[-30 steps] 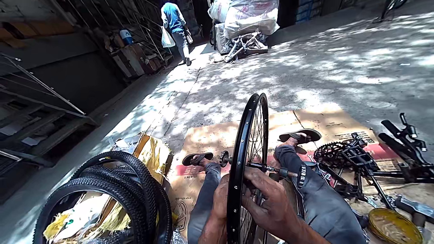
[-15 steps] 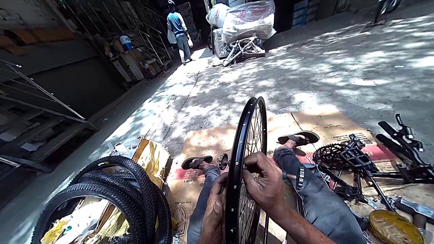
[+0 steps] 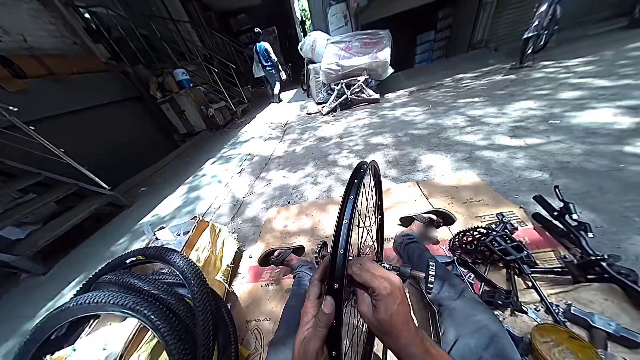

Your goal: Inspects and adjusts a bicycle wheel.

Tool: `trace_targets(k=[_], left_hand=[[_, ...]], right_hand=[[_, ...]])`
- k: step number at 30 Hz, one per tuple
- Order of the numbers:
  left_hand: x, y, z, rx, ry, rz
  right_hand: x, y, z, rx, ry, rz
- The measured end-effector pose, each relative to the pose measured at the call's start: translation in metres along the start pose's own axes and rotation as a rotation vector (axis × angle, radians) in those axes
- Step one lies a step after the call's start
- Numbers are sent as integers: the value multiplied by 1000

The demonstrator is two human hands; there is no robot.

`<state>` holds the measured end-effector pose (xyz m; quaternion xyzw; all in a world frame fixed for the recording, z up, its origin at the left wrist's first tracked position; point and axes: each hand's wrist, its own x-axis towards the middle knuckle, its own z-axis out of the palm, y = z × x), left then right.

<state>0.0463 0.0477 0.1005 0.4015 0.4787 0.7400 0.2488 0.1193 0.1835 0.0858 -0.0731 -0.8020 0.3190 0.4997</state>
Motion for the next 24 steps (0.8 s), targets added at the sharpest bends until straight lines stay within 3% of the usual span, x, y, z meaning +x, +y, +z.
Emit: trace_targets(k=[3,7,13,17,19,21,24], left_hand=[[2,3,-2,-77,-29,-17],[2,3,-4,-267,-65,-48],[1,-19,-3,-347,137,-124],[-2,-32,-1,-392,180,-84],[-5,-34,-2,-397,170,-82],[-7,-35,-2,-402,179,-77],[-6,-36,-5,-394,200,-87]], right_hand=[[7,-15,-2,163,3,72],[-3,-17,-12,595,-134,245],[12,-3,-11,421,-155,103],[34,5,-35,378,-507,-36],[34,5,-38,394,-570,-22],[27,1,-27,336,-424,9],[17,-7,-3,74,-36,-26]])
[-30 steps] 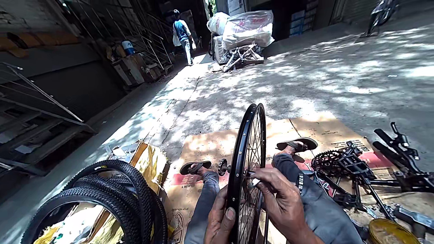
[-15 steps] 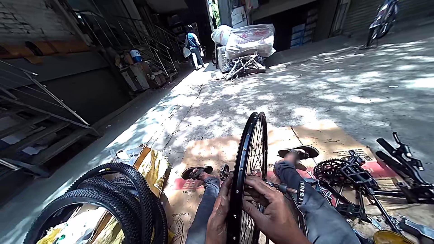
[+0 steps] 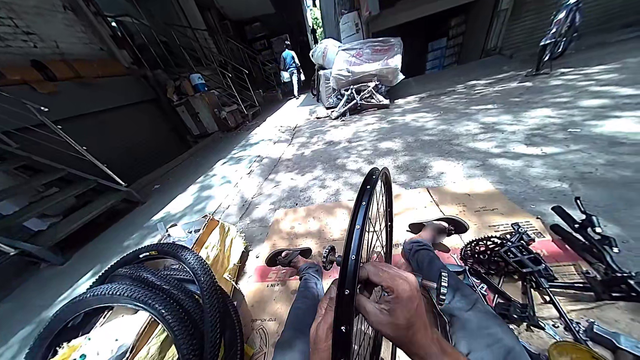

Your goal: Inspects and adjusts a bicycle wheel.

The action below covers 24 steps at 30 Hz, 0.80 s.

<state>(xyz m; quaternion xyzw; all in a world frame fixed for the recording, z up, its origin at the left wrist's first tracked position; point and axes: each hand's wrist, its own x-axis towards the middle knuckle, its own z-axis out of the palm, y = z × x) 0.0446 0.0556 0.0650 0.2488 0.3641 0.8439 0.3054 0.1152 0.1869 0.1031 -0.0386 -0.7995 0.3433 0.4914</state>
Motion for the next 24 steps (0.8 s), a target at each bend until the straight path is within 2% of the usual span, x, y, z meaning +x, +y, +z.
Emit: trace_targets(k=[3,5,8,11,13,15,17,19,21,24], left_hand=[[1,0,5,-72,58,-4],[2,3,11,-113,12,-1],[9,6,17,-72,-146,61],[16,-6,12,-163,-176,42],[23,-5,11,-131,-204,5],[31,12,9,96,-315,-37],[48,34,-2,326,-537,-160],[65,47,-12,441,-725,-271],[65,50,-10,430,-684,-294],[38,33,10,242,-365,-161]], right_hand=[[-4,0,20,-38,218,-22],[-3,-2,17,29,201,-1],[-8,-7,2,103,118,24],[-30,-15,4,99,164,16],[-42,-18,11,96,218,-30],[-49,-16,10,119,201,-72],[-45,-11,1,152,134,-77],[-39,-6,-7,158,80,-10],[-27,-1,-14,110,-33,52],[0,6,-26,68,-315,40]])
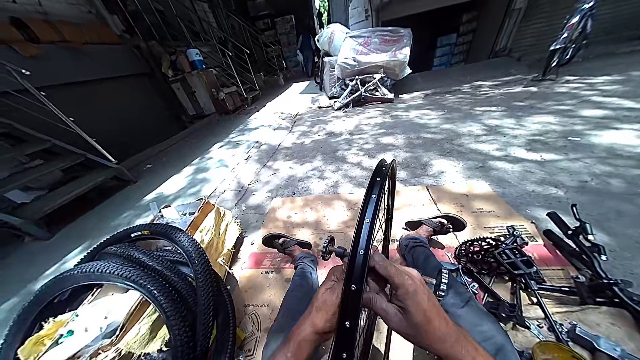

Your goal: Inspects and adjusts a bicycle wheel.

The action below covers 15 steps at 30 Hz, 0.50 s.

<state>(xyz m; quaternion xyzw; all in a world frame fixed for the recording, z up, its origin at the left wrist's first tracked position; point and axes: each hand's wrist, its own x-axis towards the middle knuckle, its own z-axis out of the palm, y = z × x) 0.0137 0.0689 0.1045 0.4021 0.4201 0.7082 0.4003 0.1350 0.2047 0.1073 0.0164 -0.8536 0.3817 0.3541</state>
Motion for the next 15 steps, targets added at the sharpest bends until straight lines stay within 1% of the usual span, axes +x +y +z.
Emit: trace_targets(k=[2,4,6,7,8,9,11,12,13,15], left_hand=[[-10,-16,12,-135,115,118],[-14,-20,20,-196,177,170],[-12,-19,24,-234,161,190],[-11,-18,24,-213,152,193],[-11,-18,26,-202,166,197],[-11,-18,27,-209,204,193],[-10,-20,28,-265,338,149],[-8,-21,29,-329,386,134],[-6,-22,28,-384,378,131],[-6,-24,23,-472,294,153]], right_hand=[[8,4,-7,27,-98,-21],[7,5,-6,24,-104,-50],[4,4,-4,-20,-87,-56],[3,3,-3,-48,-74,-53],[3,2,-1,-69,-30,-50],[2,1,6,-98,62,-46],[0,0,32,-161,343,-20],[1,-2,43,-158,451,0],[2,-3,49,-136,513,19],[6,-3,48,-78,522,34]])
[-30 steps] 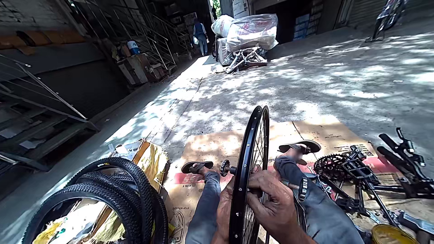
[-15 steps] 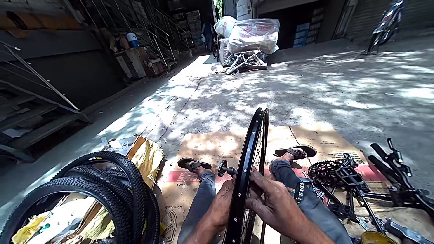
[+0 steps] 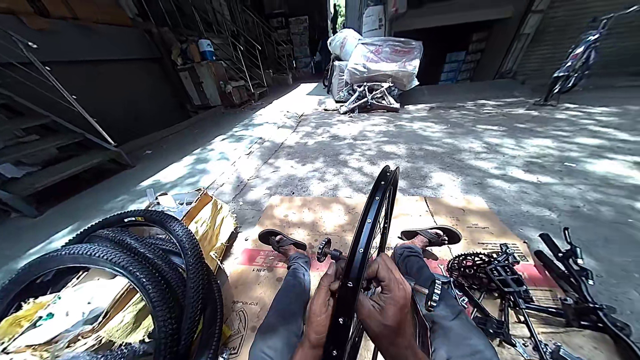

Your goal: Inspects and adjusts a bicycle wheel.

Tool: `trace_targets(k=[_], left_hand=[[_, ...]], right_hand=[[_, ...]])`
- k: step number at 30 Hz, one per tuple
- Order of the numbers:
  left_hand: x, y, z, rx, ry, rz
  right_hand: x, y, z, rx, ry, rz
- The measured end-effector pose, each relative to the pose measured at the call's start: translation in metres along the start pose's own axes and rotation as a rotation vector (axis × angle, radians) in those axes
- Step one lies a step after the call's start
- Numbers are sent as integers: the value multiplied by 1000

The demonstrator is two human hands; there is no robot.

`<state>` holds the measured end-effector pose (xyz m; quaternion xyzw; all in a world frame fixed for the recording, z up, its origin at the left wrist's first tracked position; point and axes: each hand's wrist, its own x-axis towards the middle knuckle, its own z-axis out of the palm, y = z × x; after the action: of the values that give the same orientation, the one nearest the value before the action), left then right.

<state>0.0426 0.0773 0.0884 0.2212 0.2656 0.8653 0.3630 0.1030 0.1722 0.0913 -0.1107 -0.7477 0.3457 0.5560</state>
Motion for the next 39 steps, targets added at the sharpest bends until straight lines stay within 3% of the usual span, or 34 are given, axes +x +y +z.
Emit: trace_targets(k=[4,8,10,14,17,23,26,32,36,39], left_hand=[[-9,0,-13,172,-138,61],[0,-8,-7,114,-135,116],[6,-3,-7,122,-177,32],[32,33,-19,339,-432,-321],[40,49,-21,463,-463,-437],[8,29,4,446,-134,-178],[-1,24,4,464,-122,-87],[-8,22,3,374,-160,-92],[-21,18,-5,430,-178,-57],[-29,-3,-36,460,-189,-49]], right_hand=[[7,0,-22,93,-110,-1],[-22,-9,-23,37,-49,-60],[-32,-12,-21,41,-16,-93],[-33,-14,-19,49,-82,-114],[-27,-15,-21,59,-160,-97],[-7,-18,-36,-91,-283,-81],[-6,-21,-38,-95,-296,-104],[-11,-24,-33,-98,-222,-119],[-7,-25,-38,-103,-313,-141],[-7,-18,-42,-94,-368,-171]])
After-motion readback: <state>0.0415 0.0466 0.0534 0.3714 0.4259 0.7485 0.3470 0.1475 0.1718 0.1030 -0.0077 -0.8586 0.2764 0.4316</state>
